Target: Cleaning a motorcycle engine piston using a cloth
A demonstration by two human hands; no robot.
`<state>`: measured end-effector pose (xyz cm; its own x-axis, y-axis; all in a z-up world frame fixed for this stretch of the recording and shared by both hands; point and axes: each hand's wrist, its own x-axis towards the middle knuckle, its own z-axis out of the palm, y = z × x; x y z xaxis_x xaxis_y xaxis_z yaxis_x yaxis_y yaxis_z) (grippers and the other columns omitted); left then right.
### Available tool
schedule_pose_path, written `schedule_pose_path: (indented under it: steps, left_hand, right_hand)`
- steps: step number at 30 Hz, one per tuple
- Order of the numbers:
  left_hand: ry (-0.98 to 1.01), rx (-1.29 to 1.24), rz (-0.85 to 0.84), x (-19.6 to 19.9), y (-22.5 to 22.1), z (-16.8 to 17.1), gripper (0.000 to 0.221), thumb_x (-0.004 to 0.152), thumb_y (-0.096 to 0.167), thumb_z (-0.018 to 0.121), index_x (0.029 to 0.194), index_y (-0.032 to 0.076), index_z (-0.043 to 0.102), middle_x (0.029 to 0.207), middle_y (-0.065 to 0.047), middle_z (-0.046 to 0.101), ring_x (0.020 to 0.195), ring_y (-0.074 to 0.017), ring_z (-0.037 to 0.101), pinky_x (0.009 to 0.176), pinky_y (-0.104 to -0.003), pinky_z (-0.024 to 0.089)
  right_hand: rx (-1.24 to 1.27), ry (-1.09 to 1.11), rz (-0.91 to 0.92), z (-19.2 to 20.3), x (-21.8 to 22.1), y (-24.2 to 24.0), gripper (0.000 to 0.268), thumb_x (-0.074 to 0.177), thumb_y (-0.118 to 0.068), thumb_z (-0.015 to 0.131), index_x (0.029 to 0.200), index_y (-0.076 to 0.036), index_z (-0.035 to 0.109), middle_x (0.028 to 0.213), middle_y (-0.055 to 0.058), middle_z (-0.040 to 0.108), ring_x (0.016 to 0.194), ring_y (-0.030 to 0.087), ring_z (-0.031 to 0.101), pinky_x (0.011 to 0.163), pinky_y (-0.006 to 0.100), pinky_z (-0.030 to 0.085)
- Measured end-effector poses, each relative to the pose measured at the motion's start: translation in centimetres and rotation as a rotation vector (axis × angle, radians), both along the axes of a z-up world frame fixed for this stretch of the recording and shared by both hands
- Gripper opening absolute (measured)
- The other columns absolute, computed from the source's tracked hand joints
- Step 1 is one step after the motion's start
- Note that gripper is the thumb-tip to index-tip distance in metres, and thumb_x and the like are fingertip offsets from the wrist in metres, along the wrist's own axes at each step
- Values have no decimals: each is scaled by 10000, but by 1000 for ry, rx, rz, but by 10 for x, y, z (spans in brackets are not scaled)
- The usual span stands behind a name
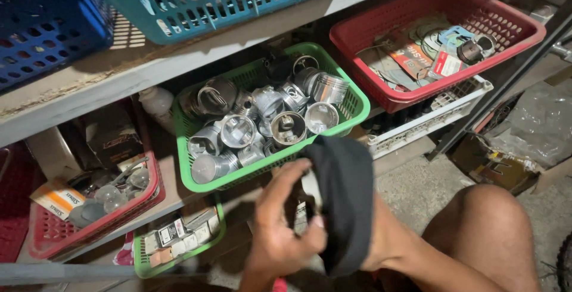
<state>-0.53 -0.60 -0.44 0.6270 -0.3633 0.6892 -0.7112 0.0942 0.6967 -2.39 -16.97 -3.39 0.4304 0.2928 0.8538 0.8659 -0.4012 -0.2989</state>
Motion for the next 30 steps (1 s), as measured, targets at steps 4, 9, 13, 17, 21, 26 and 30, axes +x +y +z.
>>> schedule_pose_path:
  steps: [4,9,13,17,21,26,30]
  left_hand:
    - [24,125,158,-10,-3,10,594,786,322,635,1313,66,538,1394,-237,445,1283,-402,516,1049,-530,488]
    - [-3,272,155,-11,-5,24,590,693,97,724,1275,29,655,1286,-170,611,1029,-272,645,879,-348,579]
    - [16,171,85,-7,-13,16,682,881,353,495,1374,-114,435,1302,-286,550,1179,-407,601,1027,-538,500]
    - [318,50,71,-6,-26,-15,467,1044,395,269,1134,9,514,675,-23,543,519,-144,473,464,-324,393]
    - [122,85,259,-10,-33,-26,580,1063,410,153,1168,-36,509,579,11,519,421,-146,472,392,-324,391]
    - [-81,295,426,1,-26,-32,541,1065,344,224,1204,-107,489,836,-280,681,567,-339,655,510,-443,552]
    - [-322,395,474,11,-17,-31,531,1045,418,428,1240,-64,536,1013,-205,602,751,-323,621,648,-438,541]
  right_hand:
    - [17,38,20,1,1,-15,203,783,-201,748,922,-72,678,1035,99,663,997,270,626,1000,512,504]
    - [66,114,22,8,12,-14,219,796,-210,731,947,-67,660,1029,95,657,978,256,619,971,488,506]
    - [86,146,27,13,20,-7,227,803,-214,722,959,-65,651,1026,93,654,968,249,616,956,476,507]
    - [106,208,52,14,22,3,240,813,-220,709,978,-61,637,1022,90,650,953,239,610,934,458,509]
    - [134,260,77,14,21,7,252,823,-227,697,996,-58,624,1017,87,645,939,229,605,912,440,510]
    - [167,327,97,12,19,12,265,833,-233,684,1014,-54,611,1013,84,641,924,219,599,890,422,511]
    - [185,369,128,17,25,-4,277,843,-239,671,1033,-50,597,1008,80,636,909,209,594,868,404,512]
